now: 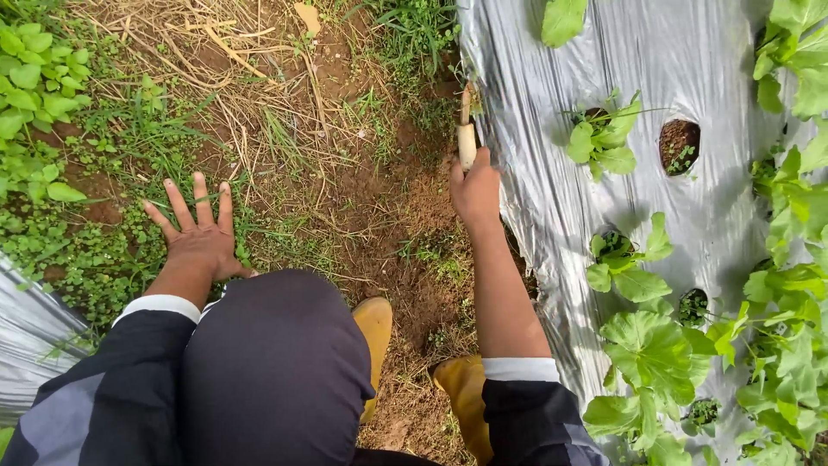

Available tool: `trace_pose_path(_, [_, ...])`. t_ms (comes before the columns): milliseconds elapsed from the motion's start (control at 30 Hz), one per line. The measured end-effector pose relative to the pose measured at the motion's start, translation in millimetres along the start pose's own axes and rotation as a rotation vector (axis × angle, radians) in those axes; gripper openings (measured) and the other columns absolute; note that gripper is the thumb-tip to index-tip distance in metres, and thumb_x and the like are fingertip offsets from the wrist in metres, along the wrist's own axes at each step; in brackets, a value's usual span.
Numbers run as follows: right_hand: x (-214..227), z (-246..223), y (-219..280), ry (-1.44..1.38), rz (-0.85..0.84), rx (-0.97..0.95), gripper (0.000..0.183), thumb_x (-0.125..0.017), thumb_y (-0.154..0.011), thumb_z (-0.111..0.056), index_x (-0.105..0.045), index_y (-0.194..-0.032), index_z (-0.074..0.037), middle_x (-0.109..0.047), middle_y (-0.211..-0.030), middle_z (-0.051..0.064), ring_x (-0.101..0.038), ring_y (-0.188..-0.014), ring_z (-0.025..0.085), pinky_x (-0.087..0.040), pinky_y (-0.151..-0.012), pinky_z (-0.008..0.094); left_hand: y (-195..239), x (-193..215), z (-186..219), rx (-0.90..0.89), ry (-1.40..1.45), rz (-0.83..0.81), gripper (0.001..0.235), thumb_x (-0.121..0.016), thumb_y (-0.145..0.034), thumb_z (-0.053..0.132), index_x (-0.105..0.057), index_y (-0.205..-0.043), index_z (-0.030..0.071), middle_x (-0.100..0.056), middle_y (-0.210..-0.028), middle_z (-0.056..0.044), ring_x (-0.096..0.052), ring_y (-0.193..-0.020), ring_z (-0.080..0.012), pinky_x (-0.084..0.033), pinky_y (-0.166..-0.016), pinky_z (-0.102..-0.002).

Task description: Using a small hand hoe to remove weeds and loosen the soil between crop rows in a field.

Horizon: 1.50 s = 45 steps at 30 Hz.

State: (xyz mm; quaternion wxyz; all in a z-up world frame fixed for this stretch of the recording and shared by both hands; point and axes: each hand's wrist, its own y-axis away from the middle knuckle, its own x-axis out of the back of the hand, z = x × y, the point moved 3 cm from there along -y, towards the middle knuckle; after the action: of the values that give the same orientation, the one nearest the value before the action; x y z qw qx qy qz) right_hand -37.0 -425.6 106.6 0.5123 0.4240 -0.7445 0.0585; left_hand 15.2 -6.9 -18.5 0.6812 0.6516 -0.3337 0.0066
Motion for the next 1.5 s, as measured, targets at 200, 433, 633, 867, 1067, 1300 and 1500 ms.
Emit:
trace_pose_path(200, [-5, -3, -5, -0.031, 0.052, 0.123, 0.021, -0.056, -0.104, -0.026, -0.045, -0.105, -0.008, -0.057, -0.076, 0.008, -0.048, -0.064, 0.018, -0.047, -0.051, 0.036, -7, -11, -1, 0.007, -0.027, -0.012, 0.178, -0.088, -0.049, 0.091, 0.036, -0.157, 0.022, 0.055, -0.157, -0.019, 0.046, -0.137, -0.0571, 0.022, -0.096, -0.081])
trace_pose_path(433, [19, -17, -12, -0.153, 0.096, 0.215, 0.018, -0.056, -0.103, -0.024, -0.045, -0.102, -0.009, -0.051, -0.066, 0.002, -0.044, -0.049, 0.011, -0.037, -0.04, 0.029, -15, -11, -3, 0.003, -0.027, 0.061, 0.181, -0.086, -0.043, 0.095, 0.033, -0.157, 0.022, 0.051, -0.16, -0.019, 0.044, -0.138, -0.058, 0.021, -0.096, -0.082])
trace_pose_path(633, [12, 0, -12, 0.023, -0.059, -0.05, 0.02, -0.055, -0.101, -0.026, -0.052, -0.104, -0.006, -0.055, -0.075, 0.003, -0.049, -0.058, 0.013, -0.046, -0.046, 0.031, -13, -11, -3, -0.004, -0.04, 0.05, 0.178, -0.087, -0.047, 0.094, 0.031, -0.158, 0.021, 0.054, -0.159, -0.021, 0.045, -0.138, -0.0585, 0.022, -0.095, -0.082])
trace_pose_path(867, [2, -3, -19, -0.105, -0.024, 0.092, 0.013, -0.059, -0.102, -0.019, -0.052, -0.102, -0.008, -0.055, -0.075, 0.002, -0.045, -0.056, 0.008, -0.046, -0.045, 0.024, -20, -12, -3, 0.007, -0.05, 0.062, 0.183, -0.088, -0.042, 0.093, 0.036, -0.157, 0.023, 0.055, -0.158, -0.02, 0.046, -0.136, -0.0584, 0.023, -0.094, -0.082])
trace_pose_path(1067, [17, 11, 10, 0.035, -0.145, -0.098, 0.028, -0.053, -0.104, -0.026, -0.051, -0.117, -0.001, -0.057, -0.076, 0.005, -0.048, -0.054, 0.01, -0.048, -0.043, 0.025, -11, -15, -4, -0.009, -0.051, 0.026, 0.18, -0.087, -0.046, 0.095, 0.035, -0.157, 0.022, 0.054, -0.159, -0.021, 0.044, -0.137, -0.0598, 0.022, -0.094, -0.083])
trace_pose_path(1300, [14, 18, -9, 0.064, -0.038, 0.059, 0.024, -0.058, -0.103, -0.027, -0.046, -0.103, -0.006, -0.058, -0.074, 0.008, -0.049, -0.051, 0.014, -0.047, -0.041, 0.031, -17, -11, -4, 0.004, -0.017, 0.03, 0.179, -0.091, -0.048, 0.086, 0.038, -0.156, 0.023, 0.058, -0.156, -0.019, 0.048, -0.135, -0.0569, 0.025, -0.094, -0.08])
trace_pose_path(1500, [10, 7, -7, -0.036, 0.02, 0.062, 0.02, -0.056, -0.104, -0.025, -0.047, -0.103, -0.007, -0.051, -0.073, 0.003, -0.043, -0.051, 0.011, -0.043, -0.043, 0.03, -22, -20, -5, 0.0, -0.028, 0.06, 0.183, -0.09, -0.042, 0.089, 0.037, -0.156, 0.023, 0.059, -0.156, -0.02, 0.049, -0.134, -0.0569, 0.025, -0.092, -0.081])
